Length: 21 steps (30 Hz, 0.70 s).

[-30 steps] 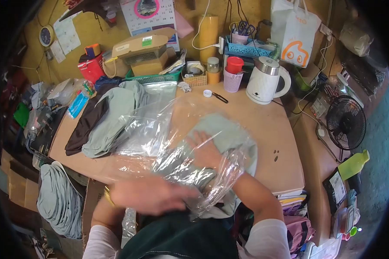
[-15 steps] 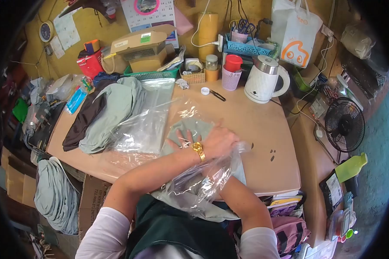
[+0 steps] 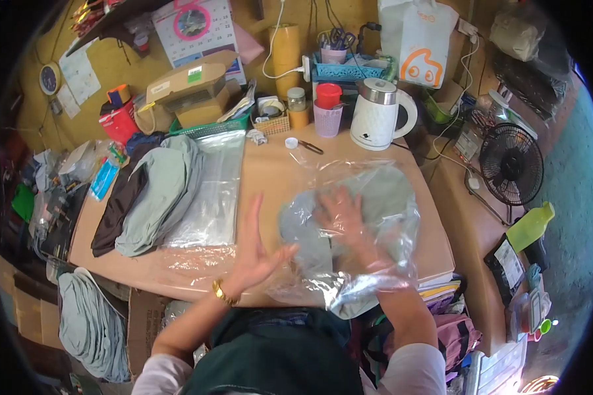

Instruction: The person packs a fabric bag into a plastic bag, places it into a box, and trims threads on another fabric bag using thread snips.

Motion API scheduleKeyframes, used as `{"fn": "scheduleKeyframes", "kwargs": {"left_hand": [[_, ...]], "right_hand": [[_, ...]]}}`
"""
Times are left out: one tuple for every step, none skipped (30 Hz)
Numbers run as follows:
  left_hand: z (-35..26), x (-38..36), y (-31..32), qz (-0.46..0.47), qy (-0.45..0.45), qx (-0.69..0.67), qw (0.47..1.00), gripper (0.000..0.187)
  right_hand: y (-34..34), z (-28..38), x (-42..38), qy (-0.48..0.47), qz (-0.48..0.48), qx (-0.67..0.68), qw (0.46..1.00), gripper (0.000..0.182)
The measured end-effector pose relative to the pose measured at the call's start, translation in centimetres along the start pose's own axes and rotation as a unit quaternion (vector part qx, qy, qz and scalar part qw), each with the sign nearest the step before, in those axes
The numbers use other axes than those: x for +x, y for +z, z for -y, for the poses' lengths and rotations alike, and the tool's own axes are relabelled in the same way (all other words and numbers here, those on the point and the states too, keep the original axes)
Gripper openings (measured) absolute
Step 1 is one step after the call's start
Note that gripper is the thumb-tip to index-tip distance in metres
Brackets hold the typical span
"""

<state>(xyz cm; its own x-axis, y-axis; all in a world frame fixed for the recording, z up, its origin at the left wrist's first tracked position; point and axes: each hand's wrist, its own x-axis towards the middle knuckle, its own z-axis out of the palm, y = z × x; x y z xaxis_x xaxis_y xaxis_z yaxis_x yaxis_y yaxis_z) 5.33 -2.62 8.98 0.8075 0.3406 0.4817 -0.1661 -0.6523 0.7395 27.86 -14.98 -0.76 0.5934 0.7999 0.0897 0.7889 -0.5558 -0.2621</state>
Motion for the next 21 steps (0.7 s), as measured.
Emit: {"fn": "scheduleKeyframes", "kwargs": {"left_hand": [[2.9,-2.4,1.3,0.013,-0.06,-0.053,0.997,0.106],[5.0,-4.5,3.0,0.021,-0.115,-0.189,0.975,0.107],[5.1,-5.1,3.7,0.027,-0.167,-0.322,0.932,0.108],[5.6,-5.5,3.8,0.028,-0.167,-0.322,0.931,0.108],[6.1,-5.9,3.8,0.061,-0.226,-0.367,0.9,0.107],[6.0,-6.3,3.8,0.095,-0.285,-0.41,0.861,0.107],[6.3,-7.3,4.5,0.096,-0.285,-0.411,0.86,0.107],[6.9,-8.6,5.8,0.124,-0.247,-0.347,0.896,0.104],[7.2,-9.1,6.6,0.149,-0.205,-0.28,0.926,0.101],[5.7,-8.9,6.1,0.147,-0.203,-0.281,0.926,0.101],[3.1,-8.4,4.9,0.196,-0.225,-0.317,0.9,0.097],[1.8,-8.0,4.1,0.244,-0.245,-0.351,0.87,0.094],[2.6,-8.1,3.1,0.277,-0.233,-0.306,0.881,0.082],[3.5,-8.0,2.3,0.276,-0.233,-0.305,0.881,0.082],[4.4,-7.7,1.5,0.25,-0.317,-0.422,0.812,0.075],[4.7,-7.2,0.5,0.217,-0.394,-0.528,0.72,0.069],[4.6,-7.0,-0.5,0.228,-0.409,-0.517,0.717,0.056],[4.7,-7.5,-0.4,0.226,-0.41,-0.517,0.716,0.056],[4.8,-8.3,0.1,0.326,-0.331,-0.463,0.755,0.055],[4.9,-8.9,0.3,0.421,-0.246,-0.399,0.777,0.056],[1.7,-7.6,-2.1,0.457,-0.243,-0.281,0.808,0.059]], "right_hand": [[-0.1,1.9,-0.9,-0.012,0.069,-0.014,0.997,0.078],[-0.2,2.9,-1.6,-0.01,0.068,-0.014,0.998,0.078],[-0.3,3.7,-2.2,-0.047,0.059,-0.051,0.996,0.077],[-0.2,4.2,-2.4,-0.084,0.051,-0.089,0.991,0.076],[-0.2,4.2,-1.9,-0.083,0.052,-0.088,0.991,0.076],[-0.2,4.0,-0.9,-0.044,0.038,-0.069,0.996,0.075],[-0.3,3.6,0.4,-0.004,0.022,-0.05,0.998,0.074],[-0.3,3.3,2.1,-0.003,0.02,-0.053,0.998,0.074],[-0.2,2.8,4.2,0.086,-0.019,-0.041,0.995,0.073],[0.7,2.3,5.5,0.13,-0.039,-0.035,0.99,0.072],[1.5,1.9,6.7,0.174,-0.06,-0.027,0.983,0.071],[2.6,1.3,7.9,0.194,-0.1,-0.065,0.974,0.073],[2.9,1.2,8.1,0.204,-0.121,-0.084,0.968,0.073],[3.2,1.1,8.4,0.214,-0.14,-0.102,0.961,0.075],[3.5,1.4,7.6,0.073,-0.092,-0.066,0.991,0.07],[3.3,2.1,6.5,-0.07,-0.04,-0.028,0.996,0.066],[3.0,2.6,5.0,-0.07,-0.039,-0.027,0.996,0.066],[1.1,3.9,2.8,-0.113,0.003,-0.021,0.993,0.064],[-0.6,4.9,1.2,-0.156,0.044,-0.014,0.987,0.061],[-2.1,5.1,0.3,-0.156,0.046,-0.012,0.987,0.061],[-3.6,4.8,-0.6,-0.121,0.095,-0.033,0.988,0.062]]}}
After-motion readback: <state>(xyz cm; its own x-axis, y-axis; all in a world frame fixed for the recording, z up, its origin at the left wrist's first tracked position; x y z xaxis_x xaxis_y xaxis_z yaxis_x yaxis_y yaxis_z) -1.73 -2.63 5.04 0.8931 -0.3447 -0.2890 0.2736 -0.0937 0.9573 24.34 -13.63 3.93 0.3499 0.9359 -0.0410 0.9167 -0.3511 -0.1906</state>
